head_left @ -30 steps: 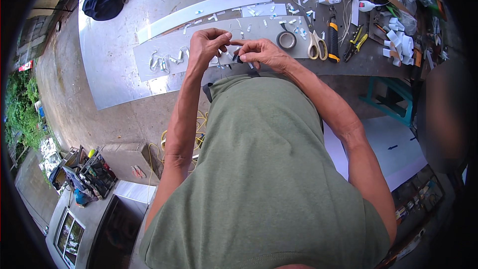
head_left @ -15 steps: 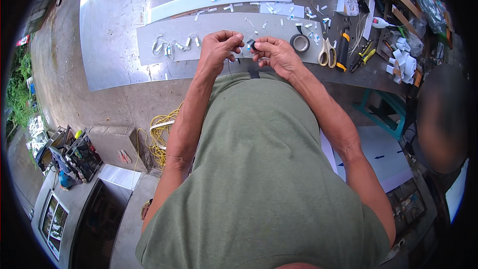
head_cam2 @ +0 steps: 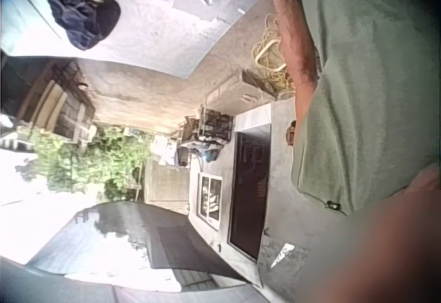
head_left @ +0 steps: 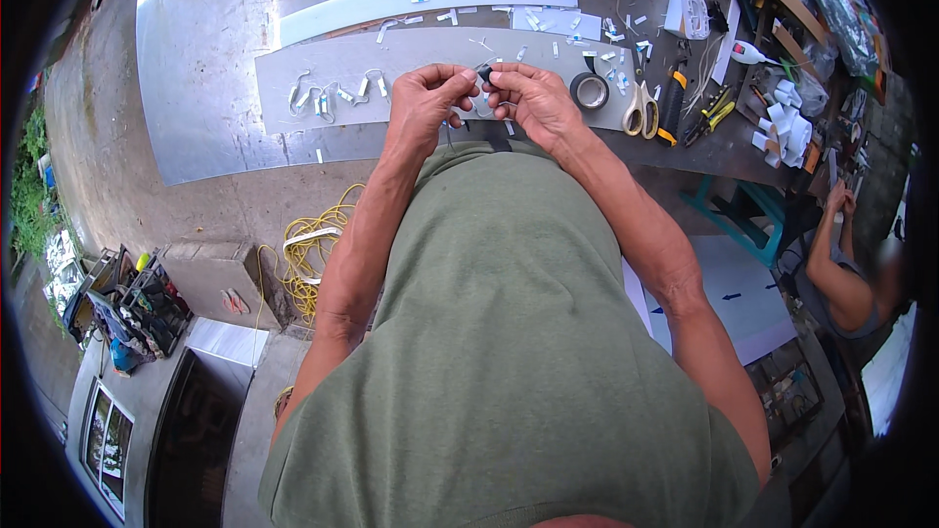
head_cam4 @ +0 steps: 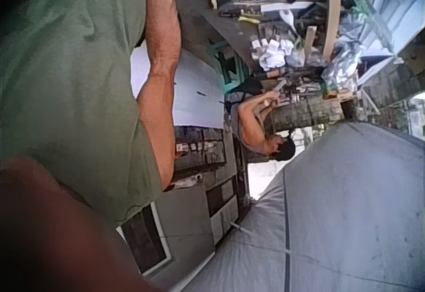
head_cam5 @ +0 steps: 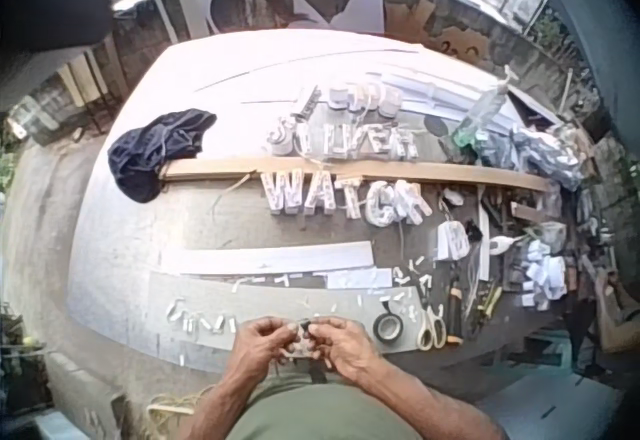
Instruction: Connecting LED components and applying adhesive tape to dimensional lettering for sign assembly.
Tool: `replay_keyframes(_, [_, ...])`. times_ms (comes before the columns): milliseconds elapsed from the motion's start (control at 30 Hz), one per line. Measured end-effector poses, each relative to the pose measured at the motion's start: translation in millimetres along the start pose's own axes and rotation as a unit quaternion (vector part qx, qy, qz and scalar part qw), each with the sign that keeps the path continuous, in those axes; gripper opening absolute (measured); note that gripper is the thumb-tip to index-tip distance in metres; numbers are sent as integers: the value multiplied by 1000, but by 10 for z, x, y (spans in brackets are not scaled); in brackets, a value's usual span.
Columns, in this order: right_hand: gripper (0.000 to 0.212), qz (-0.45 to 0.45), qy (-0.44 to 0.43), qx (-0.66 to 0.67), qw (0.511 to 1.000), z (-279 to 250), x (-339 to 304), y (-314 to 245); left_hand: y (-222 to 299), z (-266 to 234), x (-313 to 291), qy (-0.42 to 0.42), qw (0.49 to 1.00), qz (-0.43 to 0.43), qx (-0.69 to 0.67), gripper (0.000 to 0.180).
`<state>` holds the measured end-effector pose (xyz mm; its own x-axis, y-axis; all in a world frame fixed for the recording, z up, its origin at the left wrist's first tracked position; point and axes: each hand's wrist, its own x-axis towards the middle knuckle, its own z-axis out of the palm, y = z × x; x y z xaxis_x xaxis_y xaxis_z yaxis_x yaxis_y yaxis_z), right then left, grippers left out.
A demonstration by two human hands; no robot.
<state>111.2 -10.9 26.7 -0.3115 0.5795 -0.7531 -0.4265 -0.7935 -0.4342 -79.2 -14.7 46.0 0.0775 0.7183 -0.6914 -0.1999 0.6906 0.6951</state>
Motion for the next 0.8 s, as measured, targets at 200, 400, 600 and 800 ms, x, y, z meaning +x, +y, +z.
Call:
replay_keyframes(200, [22,-16,0,-30,999,17,-13,-33,-32,-12,14,-9,1000,-19,8,22])
replay_keyframes(400, [21,-22,5,-60,998,2,3,-31,-31,-9,-4,-4,1000,-23,9,21])
replay_keyframes(600, [20,-19,-2,-60,998,21,-13,-69,-45,-2,-21,4,1000,-26,10,21])
replay_keyframes(800, [19,-7,-22,-70,997,6,-35,-110,-25,36,-54,19,1000,-21,-7,24])
